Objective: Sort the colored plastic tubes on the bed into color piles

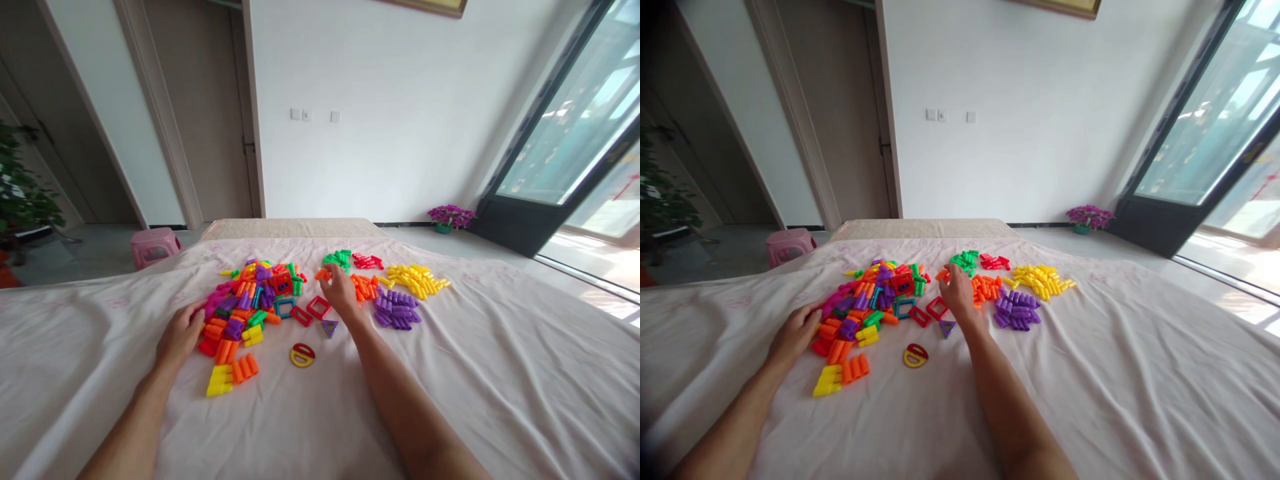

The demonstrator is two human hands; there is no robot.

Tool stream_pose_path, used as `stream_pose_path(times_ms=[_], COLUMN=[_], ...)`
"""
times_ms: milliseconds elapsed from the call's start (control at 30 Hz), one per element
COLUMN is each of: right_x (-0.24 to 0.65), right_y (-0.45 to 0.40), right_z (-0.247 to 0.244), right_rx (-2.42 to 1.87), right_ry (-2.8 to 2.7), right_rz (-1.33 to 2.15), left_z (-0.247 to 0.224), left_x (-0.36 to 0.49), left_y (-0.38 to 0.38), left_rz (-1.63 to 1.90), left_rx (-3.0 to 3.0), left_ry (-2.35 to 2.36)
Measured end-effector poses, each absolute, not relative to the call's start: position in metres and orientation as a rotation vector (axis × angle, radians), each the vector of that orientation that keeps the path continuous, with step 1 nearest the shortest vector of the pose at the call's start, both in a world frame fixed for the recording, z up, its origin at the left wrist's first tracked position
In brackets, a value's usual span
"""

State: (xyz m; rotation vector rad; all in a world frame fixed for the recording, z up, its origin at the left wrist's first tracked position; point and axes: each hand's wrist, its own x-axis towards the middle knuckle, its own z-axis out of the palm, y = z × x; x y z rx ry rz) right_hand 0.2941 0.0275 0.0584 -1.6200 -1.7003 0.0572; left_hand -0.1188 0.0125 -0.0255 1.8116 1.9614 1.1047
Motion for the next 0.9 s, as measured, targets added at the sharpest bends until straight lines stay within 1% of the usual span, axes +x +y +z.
stream_pose_path(times_ms=[100, 233, 400, 533, 733, 833, 900], right_x=[0.324, 0.344, 0.342, 0.324, 0.255, 0.222, 0.209], right_y=[0.03, 0.029, 0.027, 0.025, 0.01, -0.002, -0.008], right_z=[0.064, 0.067, 0.072, 0.073, 0.066, 0.058, 0.051], right_rx=[-1.809, -1.986, -2.05, -1.883, -1.392, -1.211, -1.188], right_ry=[-1.633, -1.631, -1.651, -1.692, -2.031, -2.228, -2.312], right_rz=[-0.026, -0.047, -0.032, -0.016, 0.257, 0.245, 0.199], left_z=[-0.024, -0.019, -0.014, -0.015, -0.023, -0.025, -0.025], left_x=[-0.117, -0.113, -0.11, -0.11, -0.116, -0.116, -0.116], left_y=[0.012, 0.009, 0.004, 0.005, 0.012, 0.013, 0.013], left_rz=[1.109, 1.116, 1.107, 1.109, 1.13, 1.143, 1.149], left_rx=[1.808, 1.8, 1.791, 1.803, 1.812, 1.816, 1.819], left_ry=[1.955, 1.959, 1.979, 1.989, 1.992, 1.976, 1.961])
